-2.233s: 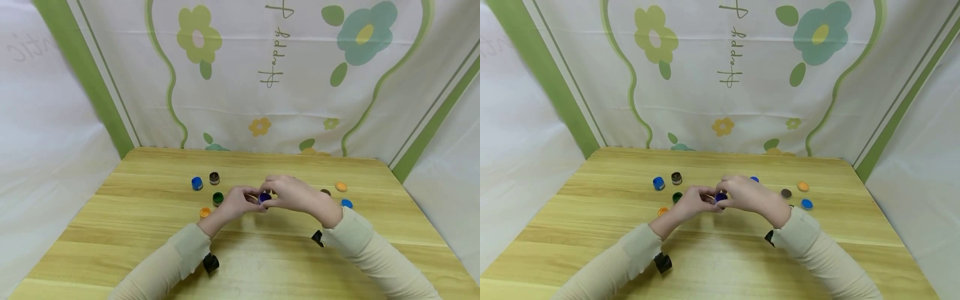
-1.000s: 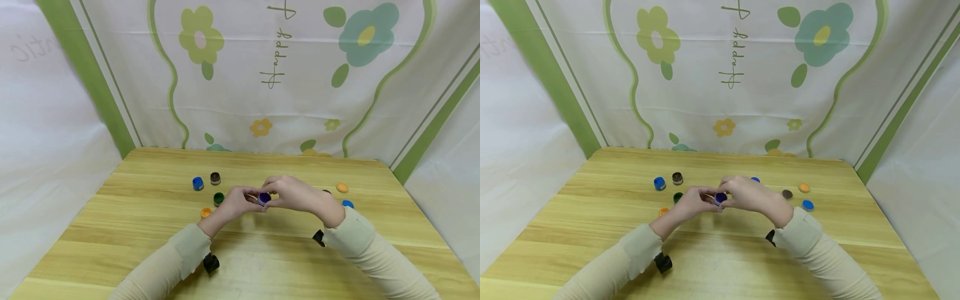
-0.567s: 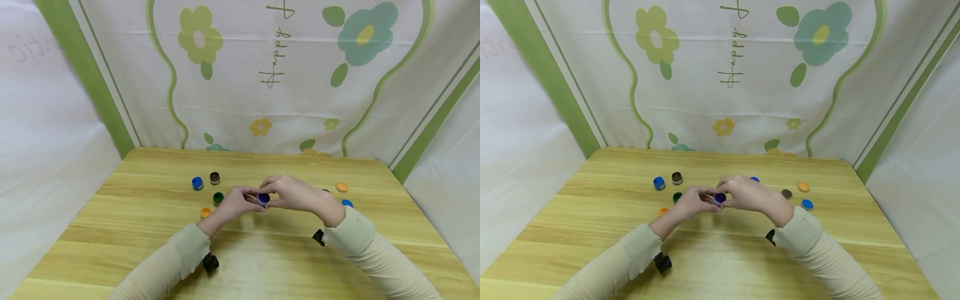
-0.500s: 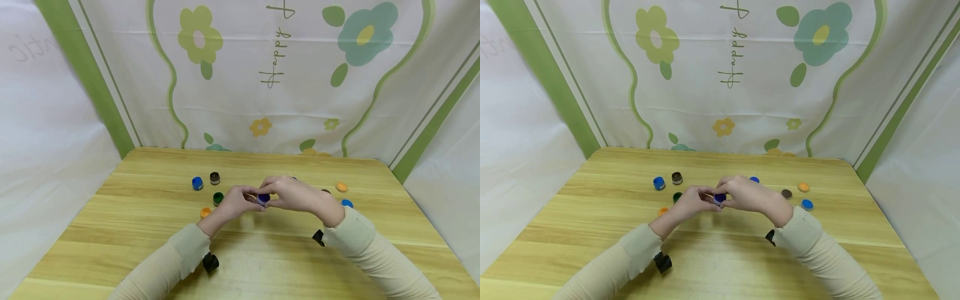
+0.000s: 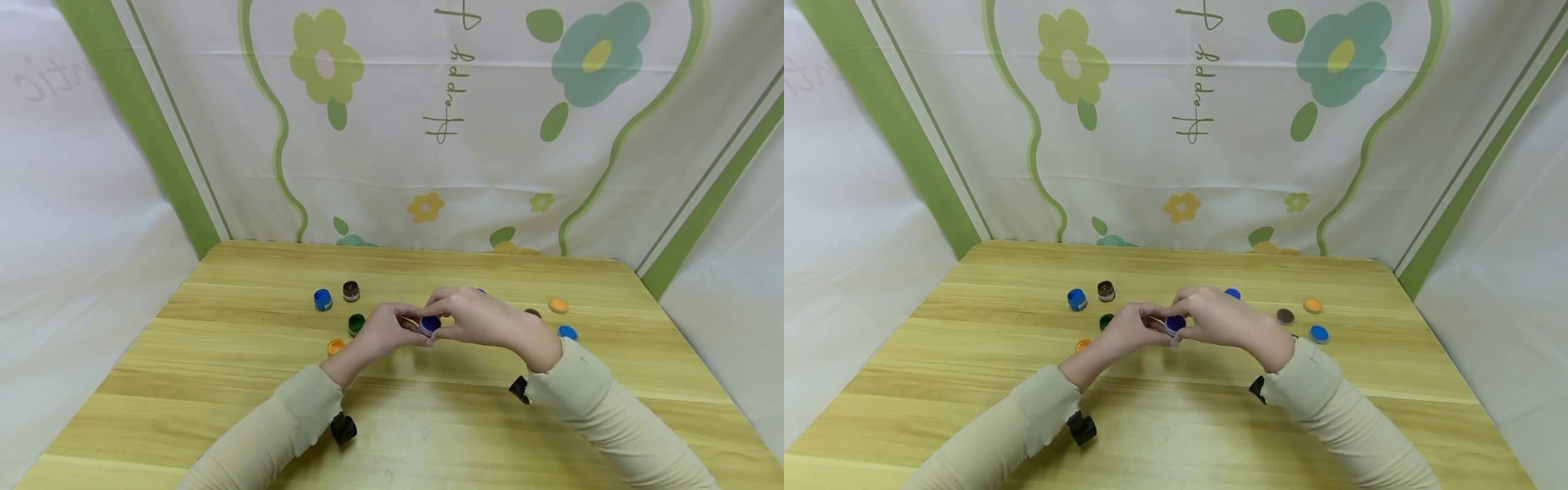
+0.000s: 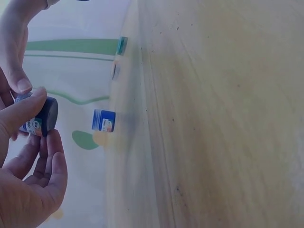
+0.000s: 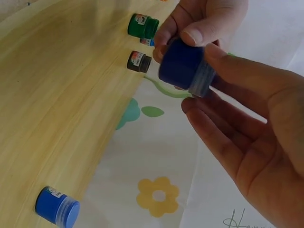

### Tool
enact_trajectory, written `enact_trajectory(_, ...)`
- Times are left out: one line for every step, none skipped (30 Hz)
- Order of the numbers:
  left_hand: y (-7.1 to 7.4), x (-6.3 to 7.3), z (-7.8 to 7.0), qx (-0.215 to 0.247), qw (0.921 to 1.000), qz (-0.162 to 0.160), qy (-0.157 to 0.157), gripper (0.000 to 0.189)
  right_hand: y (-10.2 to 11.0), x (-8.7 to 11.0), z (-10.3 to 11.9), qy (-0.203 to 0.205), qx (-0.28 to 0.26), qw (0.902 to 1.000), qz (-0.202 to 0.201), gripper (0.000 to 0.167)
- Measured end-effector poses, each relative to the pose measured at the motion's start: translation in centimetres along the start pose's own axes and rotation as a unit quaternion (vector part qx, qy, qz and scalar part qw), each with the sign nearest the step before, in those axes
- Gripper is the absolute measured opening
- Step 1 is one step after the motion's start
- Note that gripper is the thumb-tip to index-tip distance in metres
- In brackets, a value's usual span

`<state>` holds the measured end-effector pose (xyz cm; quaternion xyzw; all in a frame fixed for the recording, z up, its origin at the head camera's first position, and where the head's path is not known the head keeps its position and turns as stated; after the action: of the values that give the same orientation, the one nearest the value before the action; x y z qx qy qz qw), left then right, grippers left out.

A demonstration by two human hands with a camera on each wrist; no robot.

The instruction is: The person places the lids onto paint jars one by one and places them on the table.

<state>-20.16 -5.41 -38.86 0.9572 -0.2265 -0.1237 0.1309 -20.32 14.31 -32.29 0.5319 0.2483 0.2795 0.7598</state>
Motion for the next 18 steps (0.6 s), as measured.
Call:
enact_trajectory(-0.01,0.02,0.03,-0.001,1.0000,0.001,0.000,0.042,-0.03,0.00,-0.04,0.004,-0.002,1.0000,0.003,0.033)
enact_trajectory(-0.02,0.06,0.01,-0.002,1.0000,0.002,0.002,0.041,-0.07,0.01,-0.07,0.010,-0.003,0.9999,0.005,0.033)
enact_trajectory(-0.03,0.08,0.03,-0.003,1.0000,0.003,0.002,0.041,-0.11,0.03,-0.11,0.016,-0.004,0.9998,0.006,0.033)
enact_trajectory(-0.05,0.09,-0.01,-0.002,1.0000,0.003,0.004,0.041,-0.14,0.04,-0.18,0.020,-0.007,0.9997,0.007,0.034)
enact_trajectory(-0.07,0.08,-0.02,-0.001,1.0000,0.003,0.005,0.041,-0.18,0.05,-0.25,0.025,-0.010,0.9996,0.008,0.034)
enact_trajectory(-0.08,0.07,-0.02,-0.001,1.0000,0.003,0.005,0.041,-0.19,0.04,-0.28,0.027,-0.013,0.9995,0.008,0.033)
enact_trajectory(-0.08,0.06,-0.02,0.001,1.0000,0.003,0.005,0.041,-0.21,0.05,-0.31,0.029,-0.014,0.9995,0.006,0.032)
enact_trajectory(-0.08,0.04,-0.02,0.001,1.0000,0.002,0.005,0.041,-0.23,0.05,-0.32,0.031,-0.016,0.9994,0.003,0.032)
enact_trajectory(-0.08,0.02,-0.01,0.002,1.0000,0.002,0.005,0.041,-0.24,0.05,-0.34,0.030,-0.017,0.9994,0.001,0.031)
enact_trajectory(-0.07,0.00,0.02,0.003,1.0000,0.001,0.005,0.041,-0.24,0.05,-0.35,0.027,-0.018,0.9995,-0.001,0.031)
enact_trajectory(-0.06,-0.02,0.03,0.003,1.0000,0.000,0.005,0.042,-0.23,0.05,-0.34,0.024,-0.019,0.9995,-0.003,0.030)
enact_trajectory(-0.04,-0.04,0.04,0.001,1.0000,-0.001,0.005,0.042,-0.22,0.03,-0.33,0.020,-0.021,0.9996,-0.005,0.029)
enact_trajectory(-0.01,-0.06,0.05,-0.002,1.0000,-0.002,0.004,0.042,-0.25,0.01,-0.33,0.016,-0.022,0.9996,-0.006,0.028)
enact_trajectory(0.03,-0.07,0.04,-0.005,1.0000,-0.003,0.005,0.042,-0.27,-0.03,-0.34,0.011,-0.023,0.9997,-0.005,0.027)
enact_trajectory(0.06,-0.07,0.02,-0.008,1.0000,-0.004,0.005,0.042,-0.28,-0.05,-0.33,0.008,-0.022,0.9997,-0.006,0.026)
enact_trajectory(0.10,-0.07,-0.01,-0.011,0.9999,-0.006,0.005,0.043,-0.32,-0.08,-0.33,0.006,-0.023,0.9997,-0.006,0.026)
enact_trajectory(0.14,-0.08,-0.03,-0.013,0.9999,-0.007,0.004,0.043,-0.35,-0.12,-0.35,0.004,-0.025,0.9997,-0.007,0.026)
enact_trajectory(0.16,-0.08,-0.06,-0.015,0.9998,-0.008,0.003,0.043,-0.37,-0.15,-0.34,0.004,-0.027,0.9996,-0.008,0.027)
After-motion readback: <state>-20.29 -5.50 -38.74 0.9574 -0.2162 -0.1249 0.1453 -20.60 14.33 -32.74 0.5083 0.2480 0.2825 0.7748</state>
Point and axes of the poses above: each hand's wrist, its own x-axis away from the middle knuckle, its own y-axis out of the back of the hand, z = x × y, the point moved 1 cm from there along -x, towards the middle knuckle, and after that the axes turned 14 degrees about -y, right-handed, at the moved point
